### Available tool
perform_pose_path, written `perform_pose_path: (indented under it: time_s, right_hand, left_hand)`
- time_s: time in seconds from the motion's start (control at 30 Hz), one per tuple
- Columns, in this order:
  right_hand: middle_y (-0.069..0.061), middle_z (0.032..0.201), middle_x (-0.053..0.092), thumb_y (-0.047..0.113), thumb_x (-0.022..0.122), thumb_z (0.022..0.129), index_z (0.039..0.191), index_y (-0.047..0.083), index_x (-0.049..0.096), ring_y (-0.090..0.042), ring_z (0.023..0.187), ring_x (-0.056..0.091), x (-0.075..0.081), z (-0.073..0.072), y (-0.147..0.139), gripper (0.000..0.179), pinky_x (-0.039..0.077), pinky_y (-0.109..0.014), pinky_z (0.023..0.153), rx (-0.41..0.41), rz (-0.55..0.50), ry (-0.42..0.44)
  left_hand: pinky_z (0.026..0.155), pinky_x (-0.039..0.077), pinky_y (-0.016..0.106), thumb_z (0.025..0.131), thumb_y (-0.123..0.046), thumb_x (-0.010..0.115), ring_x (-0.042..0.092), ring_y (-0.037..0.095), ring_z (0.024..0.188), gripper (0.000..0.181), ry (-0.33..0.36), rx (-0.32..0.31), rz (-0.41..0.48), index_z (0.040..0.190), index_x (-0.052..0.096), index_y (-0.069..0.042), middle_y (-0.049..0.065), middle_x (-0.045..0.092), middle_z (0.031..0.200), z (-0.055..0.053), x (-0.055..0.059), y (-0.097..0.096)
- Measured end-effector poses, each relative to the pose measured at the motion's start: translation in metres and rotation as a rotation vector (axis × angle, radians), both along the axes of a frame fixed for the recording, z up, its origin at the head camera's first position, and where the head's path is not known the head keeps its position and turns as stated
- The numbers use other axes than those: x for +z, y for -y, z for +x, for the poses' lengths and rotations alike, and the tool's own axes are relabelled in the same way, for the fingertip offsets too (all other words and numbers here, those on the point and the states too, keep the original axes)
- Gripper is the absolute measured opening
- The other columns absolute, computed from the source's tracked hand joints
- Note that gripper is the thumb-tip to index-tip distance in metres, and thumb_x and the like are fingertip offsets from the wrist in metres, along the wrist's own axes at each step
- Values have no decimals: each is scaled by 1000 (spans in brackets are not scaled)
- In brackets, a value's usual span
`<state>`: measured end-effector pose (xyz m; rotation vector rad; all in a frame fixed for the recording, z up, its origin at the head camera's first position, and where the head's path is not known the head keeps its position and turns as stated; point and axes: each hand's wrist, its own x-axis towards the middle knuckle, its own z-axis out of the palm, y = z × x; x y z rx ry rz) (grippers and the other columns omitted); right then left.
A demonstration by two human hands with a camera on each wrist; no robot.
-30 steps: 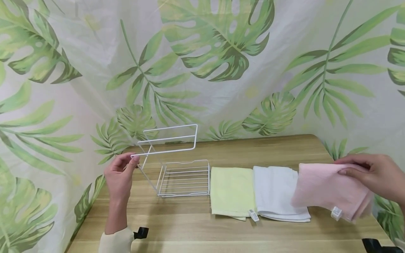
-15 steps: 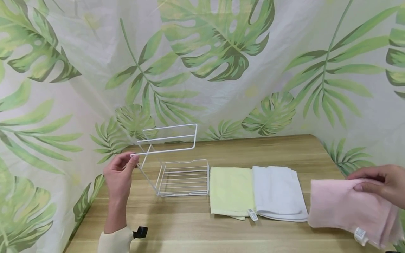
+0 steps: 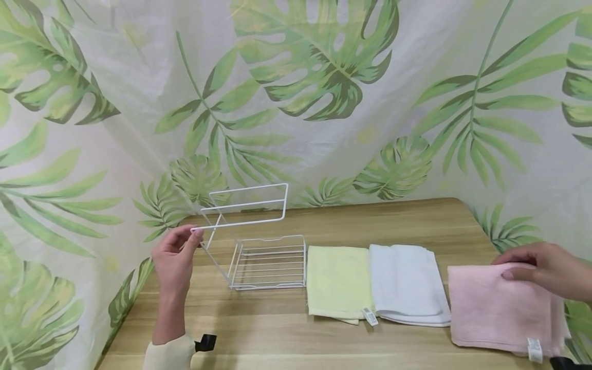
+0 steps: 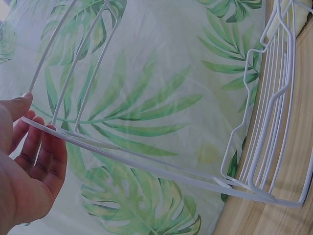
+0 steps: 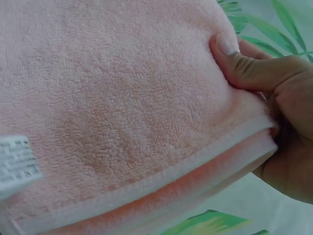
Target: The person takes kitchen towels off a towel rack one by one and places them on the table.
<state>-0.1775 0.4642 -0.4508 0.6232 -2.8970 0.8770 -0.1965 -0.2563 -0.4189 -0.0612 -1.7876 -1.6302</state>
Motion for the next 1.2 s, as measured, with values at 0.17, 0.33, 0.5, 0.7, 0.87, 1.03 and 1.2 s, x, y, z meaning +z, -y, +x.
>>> perform_pose_path:
  time_s: [0.17, 0.33, 0.5, 0.7, 0.87, 1.03, 1.2]
  right_hand:
    - [37, 88, 70, 1, 89, 80, 94, 17, 83, 20, 83, 59, -10, -9, 7, 23, 41, 1, 69, -83, 23, -128]
    - [37, 89, 67, 8, 91, 80, 95, 17, 84, 22, 86, 54, -17, -20, 12, 19, 41, -1, 67, -127, 78, -195]
    - [8, 87, 80, 12, 89, 86, 100, 8, 83, 22, 83, 53, -22, -29, 16, 15, 46, -8, 61, -154, 83, -182]
    - [-23, 96, 79, 15, 85, 92, 107, 1, 81, 20, 75, 49, -24, -38, 18, 21, 48, -18, 57, -193, 119, -133]
    - [-17, 92, 79, 15, 84, 92, 108, 3, 81, 11, 67, 43, -29, -44, 20, 20, 41, -21, 56, -190, 135, -161]
    - [-16, 89, 77, 16, 80, 97, 112, 1, 79, 2, 62, 39, -38, -49, 24, 22, 35, -22, 56, -210, 134, -102]
    - [-23, 95, 78, 16, 82, 95, 109, 2, 80, 5, 67, 44, -51, -56, 26, 20, 38, -23, 58, -214, 116, -116]
  left_hand:
    - [67, 59, 13, 93, 1, 81, 64, 1, 72, 20, 2, -3, 5, 105, 72, 14, -6, 67, 80, 0, 0, 0]
    - [66, 59, 13, 93, 1, 82, 64, 1, 71, 19, 3, 0, 5, 104, 73, 14, -7, 67, 80, -1, -1, 1]
    - [66, 59, 13, 93, 1, 82, 65, 1, 72, 19, 0, 1, 5, 103, 73, 13, -7, 68, 81, 0, -1, 1]
    - [65, 58, 13, 93, 2, 81, 65, 1, 72, 18, -11, -11, 8, 104, 73, 14, -7, 69, 81, 1, 0, 0]
    - [65, 58, 13, 93, 3, 81, 65, 0, 72, 18, -8, -9, 9, 104, 73, 14, -7, 68, 81, 1, 1, -1]
    - [65, 58, 12, 93, 2, 81, 65, 0, 72, 18, 9, 8, 3, 104, 73, 13, -7, 68, 81, 0, 0, 1]
    - [65, 58, 12, 93, 1, 81, 65, 0, 73, 17, 10, 10, -1, 104, 74, 12, -7, 69, 81, 0, -1, 1]
